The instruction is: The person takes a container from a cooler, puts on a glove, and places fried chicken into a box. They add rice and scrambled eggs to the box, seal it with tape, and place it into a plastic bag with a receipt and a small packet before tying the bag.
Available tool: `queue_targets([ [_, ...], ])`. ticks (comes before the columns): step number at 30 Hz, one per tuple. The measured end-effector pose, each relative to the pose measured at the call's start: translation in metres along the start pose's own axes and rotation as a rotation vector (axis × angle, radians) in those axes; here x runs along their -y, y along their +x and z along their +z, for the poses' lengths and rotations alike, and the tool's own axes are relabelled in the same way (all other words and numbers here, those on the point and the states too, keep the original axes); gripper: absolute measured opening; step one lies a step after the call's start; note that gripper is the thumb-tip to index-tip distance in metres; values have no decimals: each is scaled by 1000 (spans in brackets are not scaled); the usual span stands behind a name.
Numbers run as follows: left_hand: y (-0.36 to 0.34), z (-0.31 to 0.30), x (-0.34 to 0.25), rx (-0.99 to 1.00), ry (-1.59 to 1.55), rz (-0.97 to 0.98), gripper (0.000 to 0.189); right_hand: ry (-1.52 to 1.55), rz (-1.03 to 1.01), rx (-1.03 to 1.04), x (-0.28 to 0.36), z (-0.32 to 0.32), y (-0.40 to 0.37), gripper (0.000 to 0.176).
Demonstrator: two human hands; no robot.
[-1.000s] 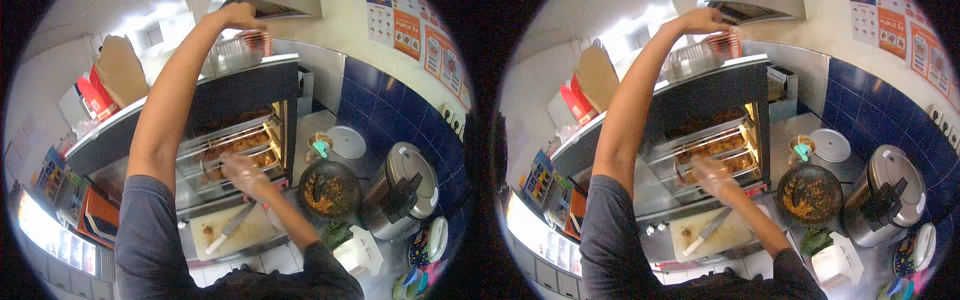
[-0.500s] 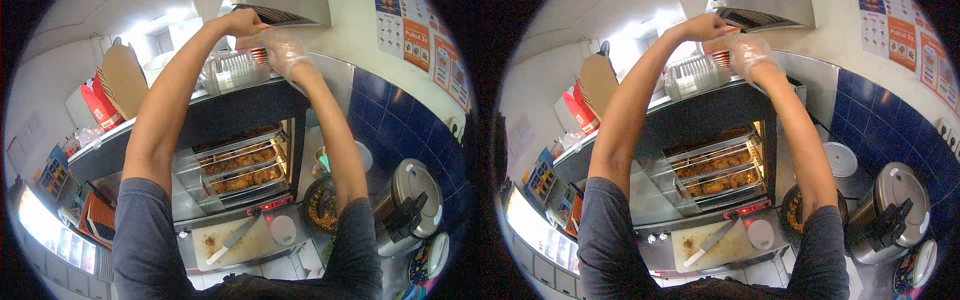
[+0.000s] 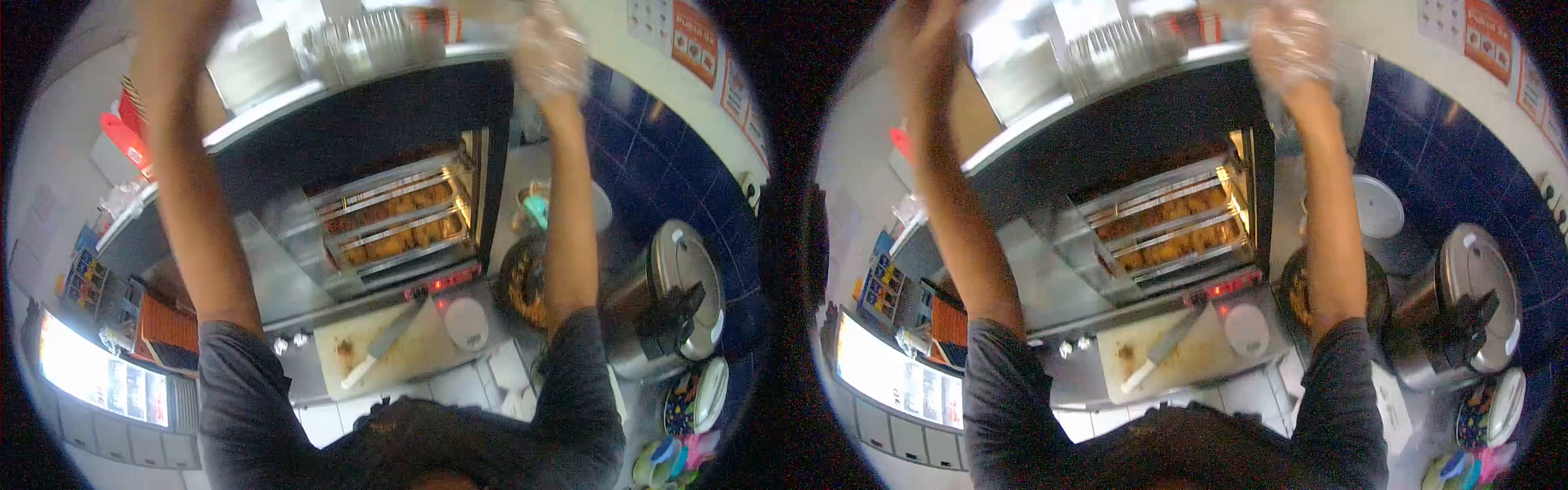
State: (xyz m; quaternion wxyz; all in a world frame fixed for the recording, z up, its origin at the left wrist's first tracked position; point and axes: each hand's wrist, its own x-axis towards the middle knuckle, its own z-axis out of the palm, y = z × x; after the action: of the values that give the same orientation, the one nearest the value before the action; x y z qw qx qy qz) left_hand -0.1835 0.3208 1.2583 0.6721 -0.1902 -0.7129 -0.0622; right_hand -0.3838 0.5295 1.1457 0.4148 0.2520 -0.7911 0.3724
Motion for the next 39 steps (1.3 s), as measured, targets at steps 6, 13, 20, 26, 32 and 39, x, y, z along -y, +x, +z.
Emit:
queue_targets([
  [6,-172,-111,-93,346,-322,-346,33,899,199,407,-59,18,-170,20],
  [13,-386,-99,-103,1028,-478,-771,37,-214,-399,722,-58,172,-212,21],
  [20,-544,-112,-131,781,-560,-1155,43,-327,-442,840,-26,154,-215,28],
  [26,-565,-123,-143,887,-377,-1294,54,-350,-381,879,-42,217,-220,31],
  [32,-621,-134,-134,598,-593,-1507,35,-520,-337,1043,-58,243,-208,32],
  [39,-616,-127,-137,670,-506,-1686,30,-126,85,334,-3,134,-247,28],
])
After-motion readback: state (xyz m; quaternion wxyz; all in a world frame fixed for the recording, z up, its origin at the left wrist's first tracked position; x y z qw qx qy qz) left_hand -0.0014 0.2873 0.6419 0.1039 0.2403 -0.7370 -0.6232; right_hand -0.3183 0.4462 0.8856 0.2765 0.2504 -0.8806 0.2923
